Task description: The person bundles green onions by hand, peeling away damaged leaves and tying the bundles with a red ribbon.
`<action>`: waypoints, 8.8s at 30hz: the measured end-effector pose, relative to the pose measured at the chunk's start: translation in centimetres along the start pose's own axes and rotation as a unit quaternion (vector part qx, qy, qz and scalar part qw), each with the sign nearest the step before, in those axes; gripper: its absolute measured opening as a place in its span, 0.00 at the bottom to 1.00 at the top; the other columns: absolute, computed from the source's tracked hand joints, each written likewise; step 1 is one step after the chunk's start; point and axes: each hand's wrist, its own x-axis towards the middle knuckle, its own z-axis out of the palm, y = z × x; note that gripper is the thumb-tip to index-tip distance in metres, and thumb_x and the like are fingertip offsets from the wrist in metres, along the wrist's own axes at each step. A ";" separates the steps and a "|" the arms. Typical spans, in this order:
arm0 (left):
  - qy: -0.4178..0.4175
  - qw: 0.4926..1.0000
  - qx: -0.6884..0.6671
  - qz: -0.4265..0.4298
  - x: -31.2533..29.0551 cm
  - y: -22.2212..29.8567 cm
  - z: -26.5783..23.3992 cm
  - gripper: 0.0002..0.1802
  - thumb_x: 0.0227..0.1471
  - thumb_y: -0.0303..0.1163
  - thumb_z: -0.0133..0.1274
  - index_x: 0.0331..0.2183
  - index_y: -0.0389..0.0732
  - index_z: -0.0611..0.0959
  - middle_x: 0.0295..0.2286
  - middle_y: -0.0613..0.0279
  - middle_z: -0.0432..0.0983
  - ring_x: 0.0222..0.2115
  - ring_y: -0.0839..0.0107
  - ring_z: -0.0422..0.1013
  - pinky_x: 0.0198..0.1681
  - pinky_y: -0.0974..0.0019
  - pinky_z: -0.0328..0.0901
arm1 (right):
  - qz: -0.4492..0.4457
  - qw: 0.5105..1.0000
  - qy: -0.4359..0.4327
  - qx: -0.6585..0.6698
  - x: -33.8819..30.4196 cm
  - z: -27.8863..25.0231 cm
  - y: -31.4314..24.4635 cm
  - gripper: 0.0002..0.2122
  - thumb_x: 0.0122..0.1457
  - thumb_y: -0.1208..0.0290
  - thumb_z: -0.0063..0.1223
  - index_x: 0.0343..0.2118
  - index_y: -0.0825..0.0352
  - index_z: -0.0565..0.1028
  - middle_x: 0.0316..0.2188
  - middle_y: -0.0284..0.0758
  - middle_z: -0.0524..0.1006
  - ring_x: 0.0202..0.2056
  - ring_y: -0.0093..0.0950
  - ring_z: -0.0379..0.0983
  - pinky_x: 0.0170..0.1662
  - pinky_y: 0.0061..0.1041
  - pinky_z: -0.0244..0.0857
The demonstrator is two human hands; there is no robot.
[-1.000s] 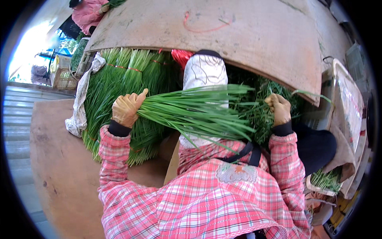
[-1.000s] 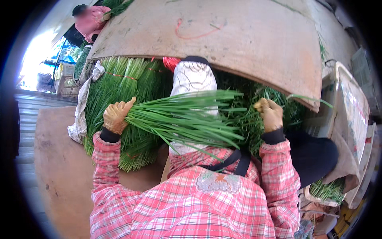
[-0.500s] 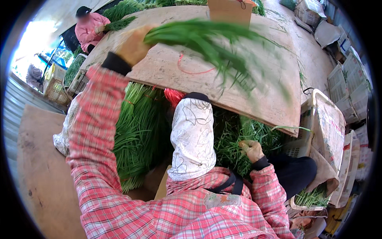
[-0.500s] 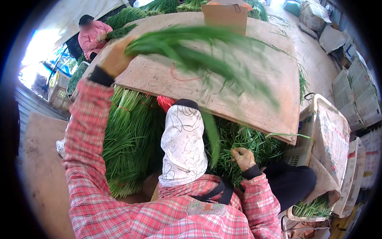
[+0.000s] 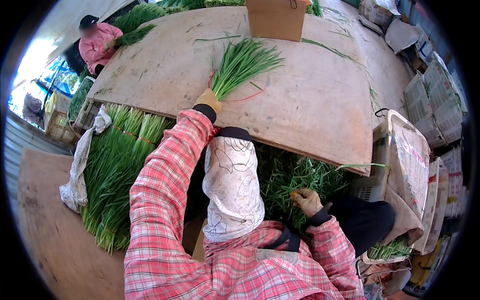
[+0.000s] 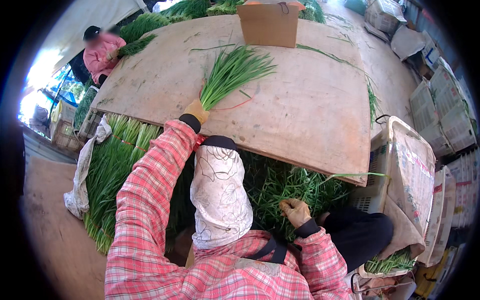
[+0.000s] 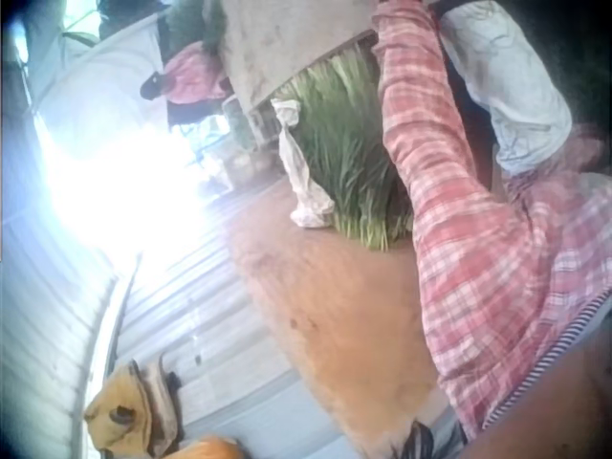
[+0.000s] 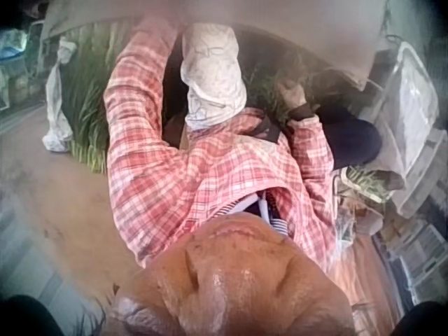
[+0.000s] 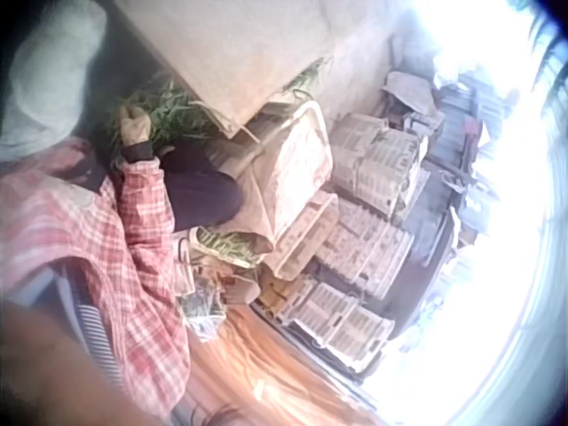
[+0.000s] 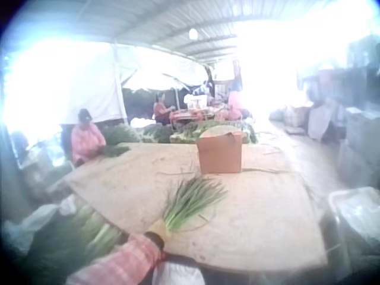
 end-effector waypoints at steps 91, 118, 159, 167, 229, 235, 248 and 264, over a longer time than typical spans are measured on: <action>-0.257 0.814 -0.235 0.464 -23.7 16.3 4.3 0.26 0.47 0.18 0.52 0.51 0.39 0.70 0.42 0.57 0.72 0.39 0.71 0.70 0.44 0.70 0.64 | -0.070 0.739 0.624 -0.244 -22.0 -19.7 6.3 0.19 0.49 0.59 0.56 0.37 0.70 0.74 0.33 0.46 0.75 0.33 0.41 0.73 0.36 0.34 0.66; -0.275 0.844 -0.253 0.385 -23.0 13.9 5.0 0.25 0.50 0.19 0.49 0.52 0.38 0.69 0.44 0.57 0.71 0.43 0.72 0.69 0.47 0.71 0.63 | -0.141 0.605 0.725 -0.297 -18.9 -30.6 8.0 0.11 0.50 0.63 0.56 0.22 0.67 0.76 0.21 0.47 0.73 0.25 0.44 0.72 0.27 0.36 0.64; -0.300 0.758 -0.427 0.391 -29.7 19.6 5.2 0.23 0.49 0.19 0.50 0.49 0.40 0.73 0.36 0.61 0.75 0.35 0.77 0.71 0.41 0.73 0.65 | -0.028 0.911 0.408 -0.048 -25.3 -21.8 -0.5 0.17 0.51 0.60 0.59 0.30 0.73 0.75 0.22 0.37 0.77 0.25 0.23 0.72 0.32 0.21 0.66; -0.361 0.690 -0.384 0.496 -33.9 31.6 5.5 0.33 0.43 0.24 0.57 0.53 0.39 0.67 0.44 0.56 0.69 0.44 0.69 0.67 0.47 0.66 0.62 | -0.051 0.844 0.480 -0.234 -19.8 -20.2 2.5 0.24 0.43 0.51 0.59 0.30 0.72 0.73 0.25 0.45 0.74 0.26 0.39 0.73 0.29 0.34 0.66; -0.230 0.841 -0.281 0.401 -30.7 17.8 13.2 0.21 0.42 0.17 0.53 0.43 0.38 0.75 0.39 0.57 0.73 0.37 0.66 0.72 0.42 0.68 0.66 | -0.083 0.633 0.659 -0.398 -35.1 -34.5 19.3 0.28 0.49 0.63 0.61 0.52 0.66 0.65 0.48 0.44 0.69 0.49 0.35 0.66 0.50 0.30 0.61; -0.026 0.808 -0.223 0.545 -31.6 21.2 11.6 0.32 0.37 0.18 0.55 0.49 0.40 0.71 0.48 0.52 0.65 0.51 0.57 0.61 0.55 0.60 0.54 | 0.407 0.670 0.442 -0.435 -36.1 -36.1 23.6 0.28 0.48 0.60 0.55 0.52 0.65 0.65 0.52 0.46 0.64 0.52 0.42 0.62 0.51 0.36 0.60; 0.028 0.853 -0.094 0.512 -26.1 27.5 14.2 0.42 0.36 0.28 0.61 0.55 0.46 0.64 0.40 0.52 0.69 0.42 0.54 0.66 0.47 0.58 0.59 | 0.236 0.779 0.435 -0.386 -26.6 -21.9 13.6 0.46 0.37 0.52 0.65 0.53 0.80 0.56 0.42 0.56 0.68 0.40 0.48 0.70 0.41 0.35 0.67; -0.311 0.796 -0.074 0.514 -30.7 19.1 21.9 0.25 0.42 0.30 0.56 0.46 0.43 0.74 0.37 0.50 0.73 0.39 0.53 0.70 0.41 0.58 0.64 | 0.132 0.702 0.599 -0.363 -28.9 -13.5 20.9 0.32 0.48 0.72 0.53 0.58 0.70 0.55 0.55 0.49 0.60 0.53 0.46 0.59 0.55 0.34 0.54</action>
